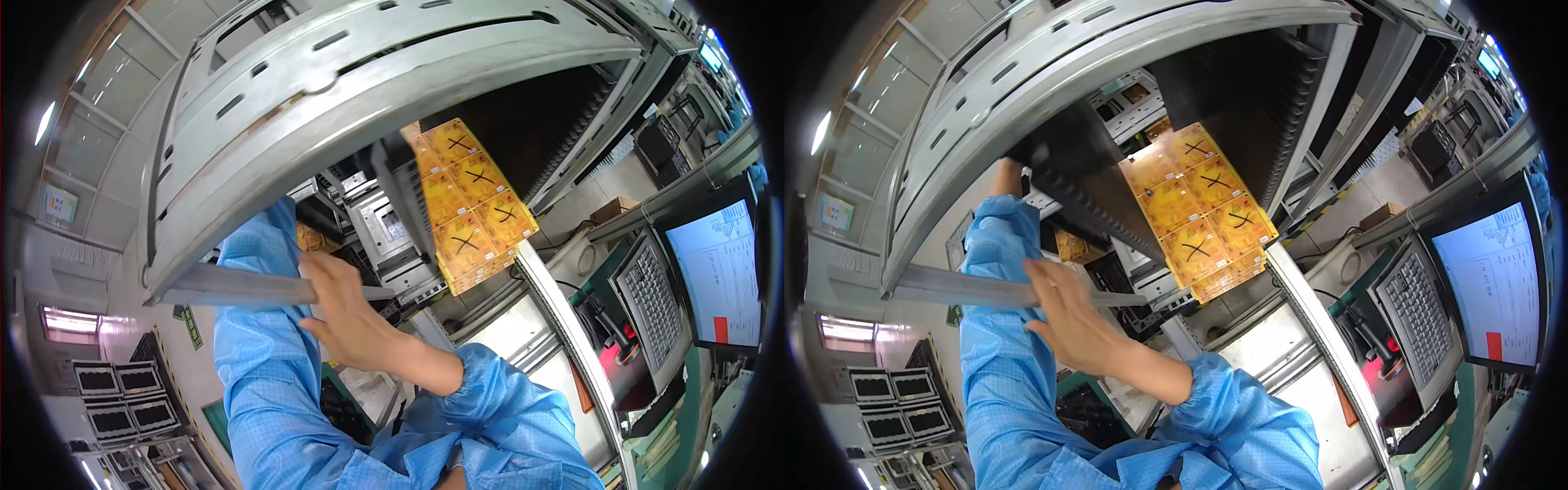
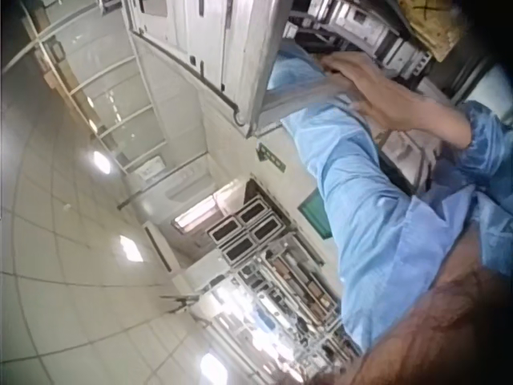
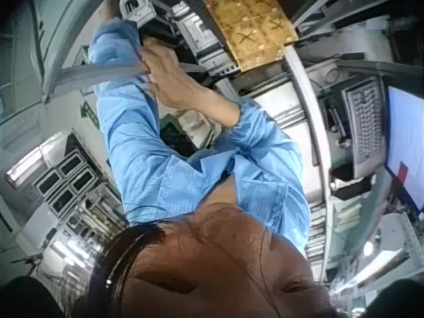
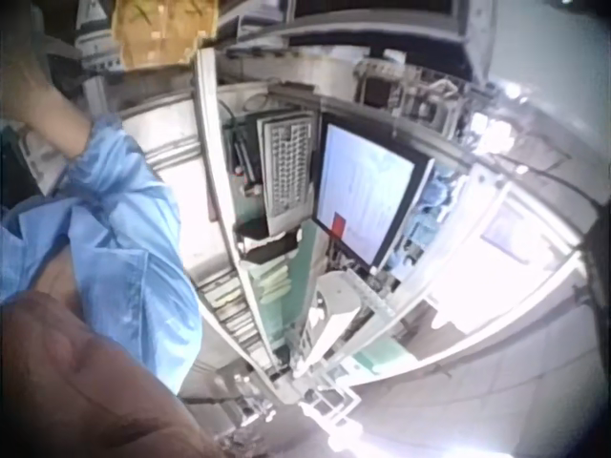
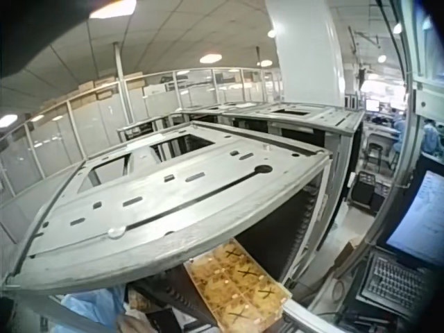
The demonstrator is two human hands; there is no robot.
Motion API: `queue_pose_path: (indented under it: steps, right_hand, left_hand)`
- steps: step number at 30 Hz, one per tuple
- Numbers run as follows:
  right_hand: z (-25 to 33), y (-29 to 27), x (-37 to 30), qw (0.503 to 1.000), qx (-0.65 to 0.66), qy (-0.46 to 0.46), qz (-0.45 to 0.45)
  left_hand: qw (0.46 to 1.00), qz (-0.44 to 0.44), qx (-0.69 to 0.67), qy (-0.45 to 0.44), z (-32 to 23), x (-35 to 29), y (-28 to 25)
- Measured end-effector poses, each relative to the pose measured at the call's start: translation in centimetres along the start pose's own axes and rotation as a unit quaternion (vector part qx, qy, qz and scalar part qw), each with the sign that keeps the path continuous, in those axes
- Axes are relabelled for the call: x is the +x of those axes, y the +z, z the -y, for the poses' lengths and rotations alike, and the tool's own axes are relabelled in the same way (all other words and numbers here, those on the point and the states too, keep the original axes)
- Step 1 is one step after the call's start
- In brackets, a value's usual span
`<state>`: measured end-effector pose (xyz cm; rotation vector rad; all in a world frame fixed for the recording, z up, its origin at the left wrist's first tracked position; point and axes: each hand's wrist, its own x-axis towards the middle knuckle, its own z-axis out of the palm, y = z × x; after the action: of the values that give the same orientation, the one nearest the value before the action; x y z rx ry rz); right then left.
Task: Assembling and inspecting printed circuit boards on a production line using various components and small tools.
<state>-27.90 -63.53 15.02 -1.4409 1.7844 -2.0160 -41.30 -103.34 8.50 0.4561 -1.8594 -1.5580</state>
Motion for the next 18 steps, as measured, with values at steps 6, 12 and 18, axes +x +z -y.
queue_pose_path:
  steps: [6,12,18]
  right_hand:
    - [-3.0,-6.0,-13.2,0.981,-0.176,0.081,-0.019]
    - [-5.6,-14.6,-32.2,0.89,-0.203,0.393,-0.108]
    - [-5.0,-12.2,-36.5,0.891,-0.047,0.445,-0.076]
  left_hand:
    - [0.987,-0.08,0.136,-0.035,0.0,-8.0,-4.2]
    - [0.684,-0.116,0.719,-0.027,-3.4,-41.7,-15.9]
    - [0.575,-0.25,0.643,-0.439,-2.9,-77.1,-31.9]
